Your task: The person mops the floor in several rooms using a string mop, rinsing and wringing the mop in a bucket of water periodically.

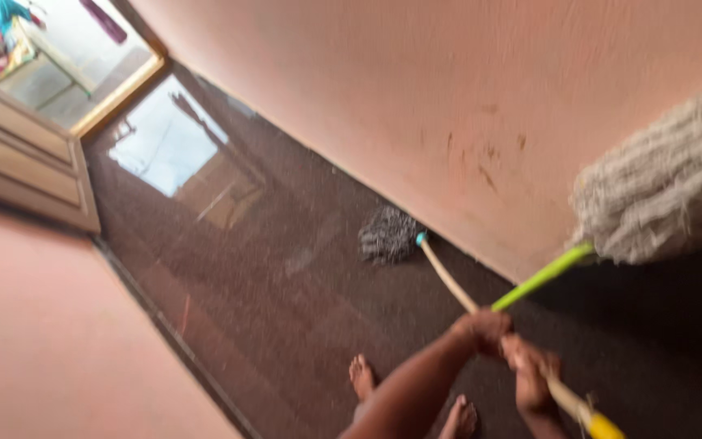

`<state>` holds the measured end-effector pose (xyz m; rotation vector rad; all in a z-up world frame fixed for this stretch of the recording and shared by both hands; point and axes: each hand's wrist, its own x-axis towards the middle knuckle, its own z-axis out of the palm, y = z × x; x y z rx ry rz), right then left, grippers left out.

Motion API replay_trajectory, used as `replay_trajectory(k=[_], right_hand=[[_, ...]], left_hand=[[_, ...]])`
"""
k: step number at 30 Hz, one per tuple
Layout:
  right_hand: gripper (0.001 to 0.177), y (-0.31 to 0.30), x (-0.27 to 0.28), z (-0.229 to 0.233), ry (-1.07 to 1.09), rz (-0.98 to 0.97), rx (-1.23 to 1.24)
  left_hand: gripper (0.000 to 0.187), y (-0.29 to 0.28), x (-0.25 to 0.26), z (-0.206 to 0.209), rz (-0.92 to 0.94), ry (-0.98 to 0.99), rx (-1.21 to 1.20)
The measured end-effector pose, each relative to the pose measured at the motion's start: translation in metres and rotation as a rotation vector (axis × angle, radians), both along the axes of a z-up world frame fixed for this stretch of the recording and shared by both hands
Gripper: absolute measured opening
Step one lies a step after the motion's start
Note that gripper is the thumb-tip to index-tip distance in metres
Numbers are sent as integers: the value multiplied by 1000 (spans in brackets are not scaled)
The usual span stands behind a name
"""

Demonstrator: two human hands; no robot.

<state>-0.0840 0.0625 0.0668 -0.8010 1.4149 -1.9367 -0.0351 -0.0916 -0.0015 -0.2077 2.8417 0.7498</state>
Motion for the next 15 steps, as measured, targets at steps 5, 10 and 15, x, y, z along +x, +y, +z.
replay_trajectory(k=[5,10,15], right_hand=[[26,-37,21,7,-91,38,-155],[26,-150,41,23,2,2,30],[31,-262,75,5,-19,150,6]], left_hand=[[26,-32,15,-12,30,-39,74],[25,-142,42,-47,43,-81,4],[22,-260,87,-61,29,-122,-155]])
